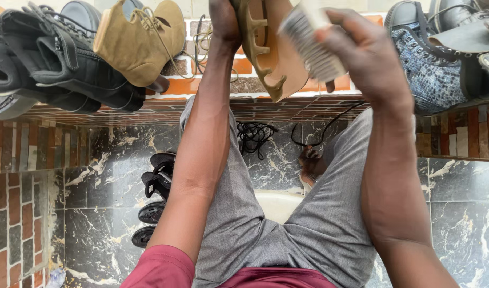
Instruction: The person cleans a boot by hand using a brush and a sponge.
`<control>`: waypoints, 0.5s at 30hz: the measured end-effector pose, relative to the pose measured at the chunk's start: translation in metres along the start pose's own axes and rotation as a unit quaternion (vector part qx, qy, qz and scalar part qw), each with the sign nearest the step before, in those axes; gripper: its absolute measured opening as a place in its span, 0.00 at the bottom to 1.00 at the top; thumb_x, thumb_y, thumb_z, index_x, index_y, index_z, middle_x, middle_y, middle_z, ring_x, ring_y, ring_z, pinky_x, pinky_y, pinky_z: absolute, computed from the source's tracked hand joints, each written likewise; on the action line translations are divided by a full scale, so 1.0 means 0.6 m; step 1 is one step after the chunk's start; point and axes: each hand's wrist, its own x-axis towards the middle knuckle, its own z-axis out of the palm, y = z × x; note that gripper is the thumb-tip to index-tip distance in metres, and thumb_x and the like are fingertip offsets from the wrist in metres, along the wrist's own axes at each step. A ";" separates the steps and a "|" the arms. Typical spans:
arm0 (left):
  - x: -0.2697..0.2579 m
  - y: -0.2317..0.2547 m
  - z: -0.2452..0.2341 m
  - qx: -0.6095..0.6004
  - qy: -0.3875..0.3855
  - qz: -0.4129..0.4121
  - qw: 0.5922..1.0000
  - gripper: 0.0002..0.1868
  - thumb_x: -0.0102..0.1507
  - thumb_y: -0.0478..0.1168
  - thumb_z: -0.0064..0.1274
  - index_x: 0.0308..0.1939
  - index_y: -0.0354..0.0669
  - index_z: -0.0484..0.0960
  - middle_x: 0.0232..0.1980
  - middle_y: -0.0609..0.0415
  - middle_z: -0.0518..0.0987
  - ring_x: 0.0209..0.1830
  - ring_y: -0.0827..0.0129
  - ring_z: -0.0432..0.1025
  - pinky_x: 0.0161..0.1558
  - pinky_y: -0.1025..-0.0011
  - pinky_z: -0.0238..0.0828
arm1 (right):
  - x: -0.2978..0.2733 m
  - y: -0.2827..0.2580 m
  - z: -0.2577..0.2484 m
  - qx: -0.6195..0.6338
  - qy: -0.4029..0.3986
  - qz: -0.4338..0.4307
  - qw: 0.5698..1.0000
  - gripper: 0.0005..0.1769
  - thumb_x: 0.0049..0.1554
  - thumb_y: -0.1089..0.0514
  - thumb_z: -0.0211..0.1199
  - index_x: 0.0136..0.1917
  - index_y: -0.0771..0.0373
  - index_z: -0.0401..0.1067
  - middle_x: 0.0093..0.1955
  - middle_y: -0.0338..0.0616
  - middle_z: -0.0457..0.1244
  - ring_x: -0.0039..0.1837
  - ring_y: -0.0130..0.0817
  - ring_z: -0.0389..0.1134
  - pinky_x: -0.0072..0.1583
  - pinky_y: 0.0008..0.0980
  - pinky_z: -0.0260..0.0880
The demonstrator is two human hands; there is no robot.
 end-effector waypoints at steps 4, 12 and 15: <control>-0.008 -0.015 0.001 0.022 0.022 -0.007 0.999 0.22 0.74 0.50 0.33 0.44 0.39 0.79 0.41 0.51 0.80 0.42 0.66 0.76 0.47 0.63 0.76 | 0.033 0.039 0.098 -0.323 0.129 0.019 0.937 0.23 0.66 0.42 0.68 0.62 0.60 0.69 0.49 0.49 0.70 0.46 0.37 0.74 0.41 0.37 0.75; -0.008 -0.018 0.025 0.071 0.073 -0.014 0.995 0.21 0.74 0.49 0.34 0.44 0.39 0.79 0.41 0.51 0.80 0.41 0.64 0.76 0.45 0.62 0.75 | 0.036 0.105 0.106 -0.629 0.114 -0.109 0.761 0.20 0.55 0.50 0.74 0.59 0.53 0.76 0.58 0.48 0.66 0.55 0.37 0.66 0.50 0.36 0.74; -0.015 -0.026 0.036 0.097 0.093 -0.031 0.990 0.21 0.74 0.49 0.35 0.44 0.40 0.79 0.40 0.50 0.80 0.40 0.64 0.75 0.45 0.62 0.75 | 0.032 0.143 0.115 -0.635 0.125 -0.157 0.745 0.19 0.56 0.53 0.74 0.61 0.52 0.77 0.62 0.42 0.66 0.59 0.34 0.65 0.55 0.34 0.74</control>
